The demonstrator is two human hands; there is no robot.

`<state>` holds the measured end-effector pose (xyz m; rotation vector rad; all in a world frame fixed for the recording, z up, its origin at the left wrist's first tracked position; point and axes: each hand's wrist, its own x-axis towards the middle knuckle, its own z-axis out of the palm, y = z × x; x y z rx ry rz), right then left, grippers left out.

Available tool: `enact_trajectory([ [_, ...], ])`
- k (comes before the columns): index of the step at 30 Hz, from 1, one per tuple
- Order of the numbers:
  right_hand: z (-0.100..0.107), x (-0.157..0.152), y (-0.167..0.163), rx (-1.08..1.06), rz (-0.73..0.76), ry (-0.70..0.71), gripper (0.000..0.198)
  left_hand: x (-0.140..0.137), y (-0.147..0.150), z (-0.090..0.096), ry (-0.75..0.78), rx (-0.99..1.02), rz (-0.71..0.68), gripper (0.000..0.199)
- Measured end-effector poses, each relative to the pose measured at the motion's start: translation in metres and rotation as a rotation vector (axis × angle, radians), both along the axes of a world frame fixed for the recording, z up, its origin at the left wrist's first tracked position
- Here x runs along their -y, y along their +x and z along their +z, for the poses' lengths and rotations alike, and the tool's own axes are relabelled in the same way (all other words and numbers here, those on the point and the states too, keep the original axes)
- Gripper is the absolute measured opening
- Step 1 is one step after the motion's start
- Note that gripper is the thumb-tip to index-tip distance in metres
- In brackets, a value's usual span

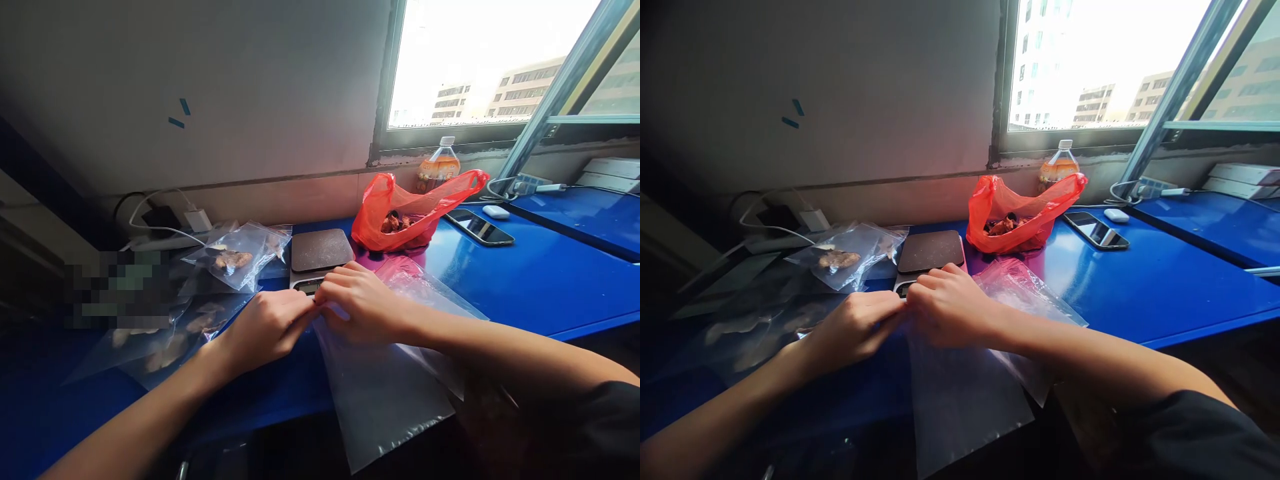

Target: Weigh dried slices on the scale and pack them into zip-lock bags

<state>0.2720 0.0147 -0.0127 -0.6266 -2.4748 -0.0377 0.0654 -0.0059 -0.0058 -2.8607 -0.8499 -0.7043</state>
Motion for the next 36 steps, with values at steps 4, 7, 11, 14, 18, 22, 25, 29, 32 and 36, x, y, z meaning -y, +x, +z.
enact_trajectory([
  [4, -0.002, 0.007, -0.003, -0.111, 0.012, -0.075, 0.018, 0.001, 0.002, 0.000, -0.017, 0.041, -0.015, 0.020],
  [7, -0.002, 0.008, -0.003, -0.116, 0.083, -0.023, 0.026, 0.002, 0.003, 0.001, 0.009, 0.075, -0.017, 0.022],
  [11, 0.004, 0.002, -0.002, -0.086, 0.111, -0.053, 0.031, 0.002, 0.003, 0.006, 0.103, 0.042, 0.000, 0.024],
  [14, 0.009, -0.003, 0.000, -0.108, 0.124, -0.111, 0.033, 0.005, 0.004, 0.013, 0.144, 0.061, -0.008, 0.027],
  [18, 0.015, -0.005, 0.003, -0.221, 0.156, -0.124, 0.029, 0.010, 0.004, 0.021, 0.161, 0.123, 0.017, 0.029],
  [22, 0.023, -0.006, 0.003, -0.295, 0.182, -0.170, 0.025, 0.012, 0.003, 0.028, 0.153, 0.163, 0.010, 0.027],
  [25, 0.025, -0.018, 0.011, -0.334, 0.188, -0.177, 0.024, 0.018, 0.002, 0.033, 0.143, 0.203, -0.008, 0.027],
  [29, 0.026, -0.051, 0.041, -0.528, 0.017, -0.159, 0.029, 0.032, -0.010, 0.047, 0.089, 0.375, -0.027, 0.026],
  [32, 0.034, -0.059, 0.060, -0.701, -0.150, -0.128, 0.034, 0.033, -0.020, 0.055, 0.077, 0.460, 0.071, 0.027],
  [36, 0.043, -0.024, 0.046, -0.459, -0.037, 0.098, 0.021, 0.022, -0.020, 0.048, 0.102, 0.287, 0.043, 0.026],
])
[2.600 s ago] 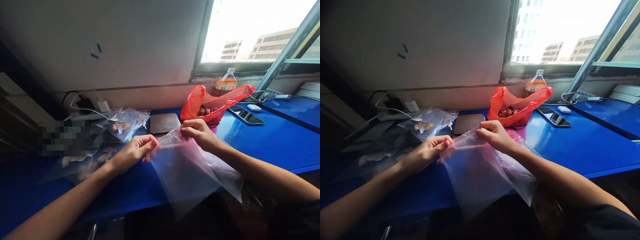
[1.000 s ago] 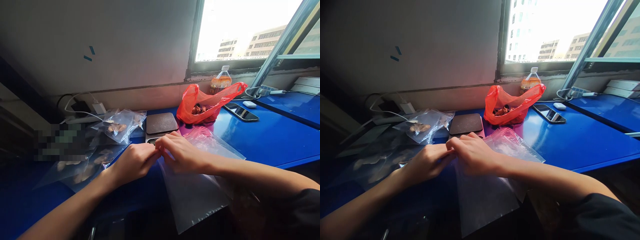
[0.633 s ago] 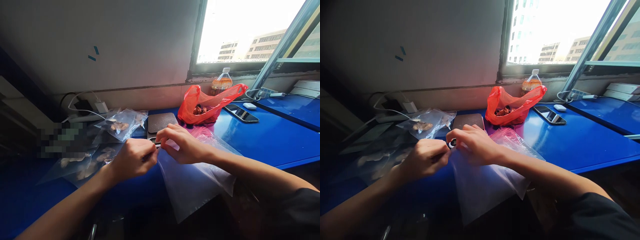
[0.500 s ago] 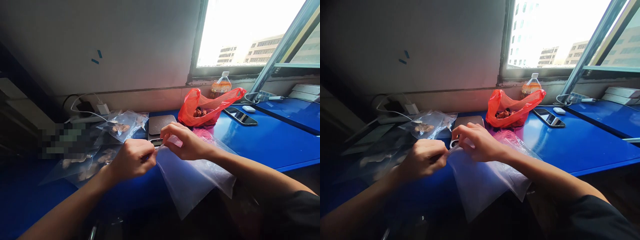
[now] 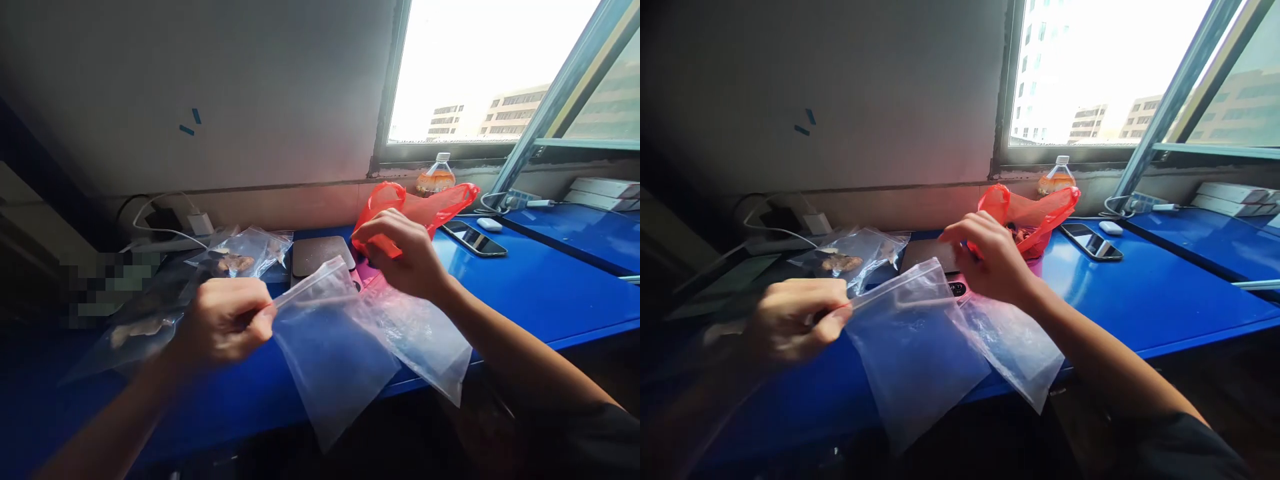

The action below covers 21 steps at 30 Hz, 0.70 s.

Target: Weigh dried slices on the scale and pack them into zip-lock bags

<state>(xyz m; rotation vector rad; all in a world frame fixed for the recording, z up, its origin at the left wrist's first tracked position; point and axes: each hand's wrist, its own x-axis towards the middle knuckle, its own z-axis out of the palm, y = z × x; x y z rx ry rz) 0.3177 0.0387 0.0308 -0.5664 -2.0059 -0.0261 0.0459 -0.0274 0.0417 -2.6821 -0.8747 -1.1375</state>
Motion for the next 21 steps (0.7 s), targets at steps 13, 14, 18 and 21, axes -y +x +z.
enact_trajectory([
  [13, -0.029, 0.024, -0.035, 0.457, 0.157, -0.053, 0.012, -0.007, 0.021, -0.029, 0.074, -0.170, -0.031, 0.013],
  [14, -0.028, 0.024, -0.035, 0.449, 0.165, -0.052, 0.011, -0.006, 0.021, -0.028, 0.081, -0.165, -0.032, 0.015],
  [18, -0.026, 0.018, -0.033, 0.332, 0.143, -0.064, 0.010, -0.001, 0.021, -0.019, 0.052, -0.085, -0.001, 0.020],
  [21, -0.025, 0.009, -0.030, 0.222, 0.084, -0.086, 0.013, 0.001, 0.017, -0.013, 0.028, -0.008, 0.017, 0.019],
])
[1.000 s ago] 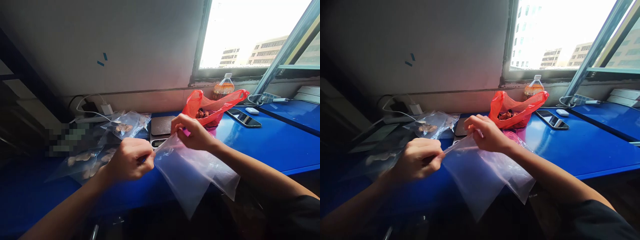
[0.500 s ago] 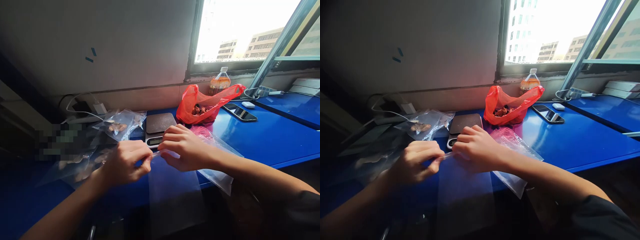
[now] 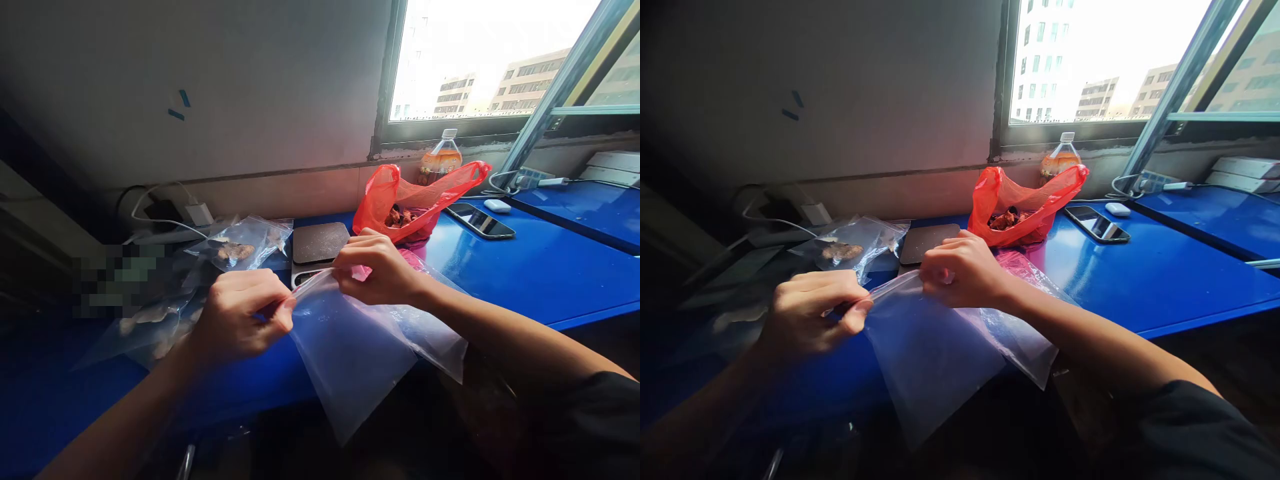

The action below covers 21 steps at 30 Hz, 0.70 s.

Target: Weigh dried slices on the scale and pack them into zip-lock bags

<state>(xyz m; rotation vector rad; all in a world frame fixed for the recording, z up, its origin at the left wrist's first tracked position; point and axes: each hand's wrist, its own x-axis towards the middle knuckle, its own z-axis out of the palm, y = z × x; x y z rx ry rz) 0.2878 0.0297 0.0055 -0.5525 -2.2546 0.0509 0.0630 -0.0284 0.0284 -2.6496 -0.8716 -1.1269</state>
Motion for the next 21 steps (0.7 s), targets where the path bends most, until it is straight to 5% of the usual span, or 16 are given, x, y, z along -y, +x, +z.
enact_trajectory([
  [12, 0.006, -0.026, 0.016, -0.180, -0.084, -0.010, 0.011, -0.003, -0.005, 0.001, -0.054, 0.096, -0.017, 0.022],
  [17, 0.013, -0.039, 0.033, -0.449, -0.200, -0.266, 0.013, -0.007, -0.016, -0.003, -0.074, 0.174, 0.002, 0.021],
  [21, 0.015, -0.021, 0.027, -0.381, 0.082, -0.555, 0.028, -0.011, -0.019, -0.006, -0.126, 0.266, 0.140, 0.020],
])
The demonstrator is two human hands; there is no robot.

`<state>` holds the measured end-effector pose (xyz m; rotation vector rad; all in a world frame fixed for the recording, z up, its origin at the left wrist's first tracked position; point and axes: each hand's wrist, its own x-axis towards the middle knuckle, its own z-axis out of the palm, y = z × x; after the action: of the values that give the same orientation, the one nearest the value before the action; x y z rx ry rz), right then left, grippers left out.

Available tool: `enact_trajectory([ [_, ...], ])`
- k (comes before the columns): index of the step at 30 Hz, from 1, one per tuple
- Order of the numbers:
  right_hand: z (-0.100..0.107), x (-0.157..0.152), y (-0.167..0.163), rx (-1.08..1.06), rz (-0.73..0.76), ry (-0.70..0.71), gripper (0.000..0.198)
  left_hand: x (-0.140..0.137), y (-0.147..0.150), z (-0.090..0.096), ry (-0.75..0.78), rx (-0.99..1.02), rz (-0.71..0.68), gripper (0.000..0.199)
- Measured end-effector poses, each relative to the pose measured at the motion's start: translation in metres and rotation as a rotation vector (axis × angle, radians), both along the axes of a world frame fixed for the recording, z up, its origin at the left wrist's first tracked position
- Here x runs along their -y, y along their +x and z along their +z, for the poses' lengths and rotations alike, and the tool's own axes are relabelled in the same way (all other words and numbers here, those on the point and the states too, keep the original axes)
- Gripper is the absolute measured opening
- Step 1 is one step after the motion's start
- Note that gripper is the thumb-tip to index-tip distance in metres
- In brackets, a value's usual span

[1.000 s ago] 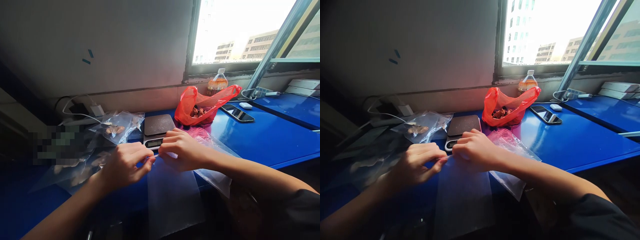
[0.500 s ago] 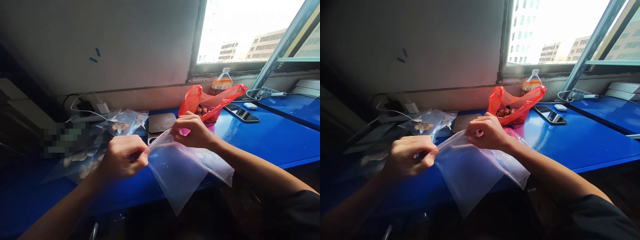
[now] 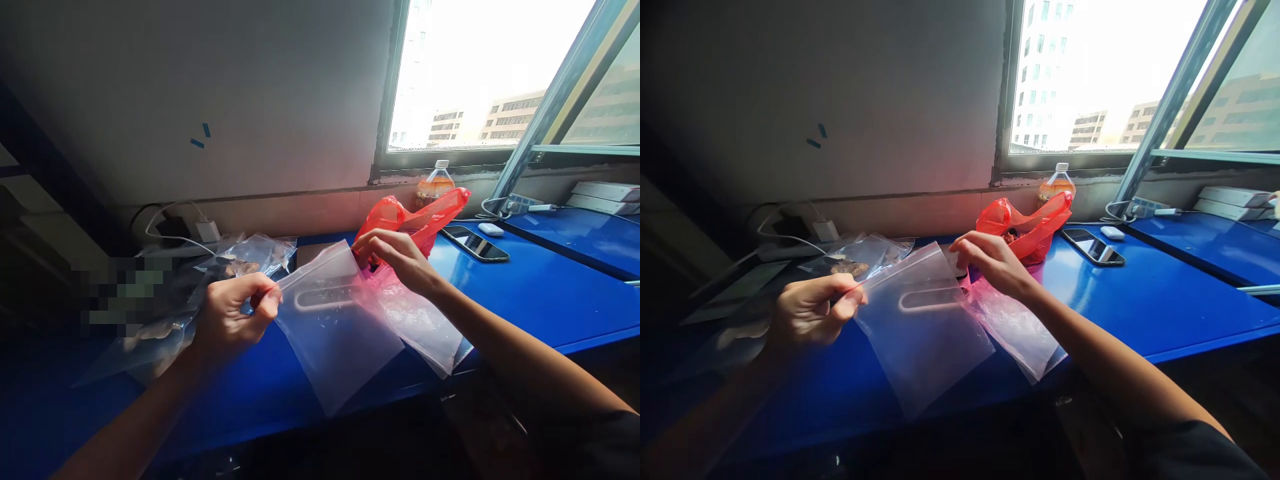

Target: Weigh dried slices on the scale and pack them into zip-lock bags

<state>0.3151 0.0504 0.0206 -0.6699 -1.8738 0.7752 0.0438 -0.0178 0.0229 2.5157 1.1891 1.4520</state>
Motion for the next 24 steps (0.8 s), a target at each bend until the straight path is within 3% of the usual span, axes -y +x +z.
enact_trajectory([
  [3, 0.002, 0.019, -0.013, 0.057, 0.083, 0.031, 0.025, 0.000, 0.002, 0.001, -0.058, 0.039, 0.010, 0.021],
  [6, 0.013, 0.032, -0.011, 0.004, -0.026, 0.080, 0.027, -0.001, 0.003, 0.006, -0.142, 0.001, -0.002, 0.023],
  [8, 0.025, 0.035, 0.006, -0.079, -0.148, 0.034, 0.024, -0.007, -0.002, 0.013, -0.203, -0.039, 0.054, 0.026],
  [10, 0.031, 0.036, 0.032, -0.088, -0.274, -0.072, 0.024, -0.019, -0.013, 0.023, -0.262, -0.091, 0.188, 0.027],
  [12, 0.029, 0.034, 0.060, 0.093, -0.297, -0.261, 0.028, -0.037, -0.030, 0.033, -0.321, -0.207, 0.376, 0.028],
  [14, 0.016, 0.029, 0.084, 0.324, -0.262, -0.474, 0.034, -0.057, -0.049, 0.038, -0.286, -0.421, 0.546, 0.030],
  [16, -0.001, 0.019, 0.100, 0.442, -0.269, -0.606, 0.039, -0.076, -0.067, 0.038, -0.277, -0.601, 0.634, 0.050],
  [17, -0.009, 0.012, 0.105, 0.462, -0.285, -0.619, 0.041, -0.083, -0.075, 0.036, -0.344, -0.645, 0.658, 0.061],
  [20, -0.025, -0.011, 0.106, 0.555, -0.394, -0.408, 0.039, -0.094, -0.089, 0.029, -0.431, -0.651, 0.673, 0.072],
  [24, -0.027, -0.014, 0.080, 0.856, -0.770, 0.161, 0.031, -0.098, -0.096, 0.029, -0.459, -0.615, 0.702, 0.051],
])
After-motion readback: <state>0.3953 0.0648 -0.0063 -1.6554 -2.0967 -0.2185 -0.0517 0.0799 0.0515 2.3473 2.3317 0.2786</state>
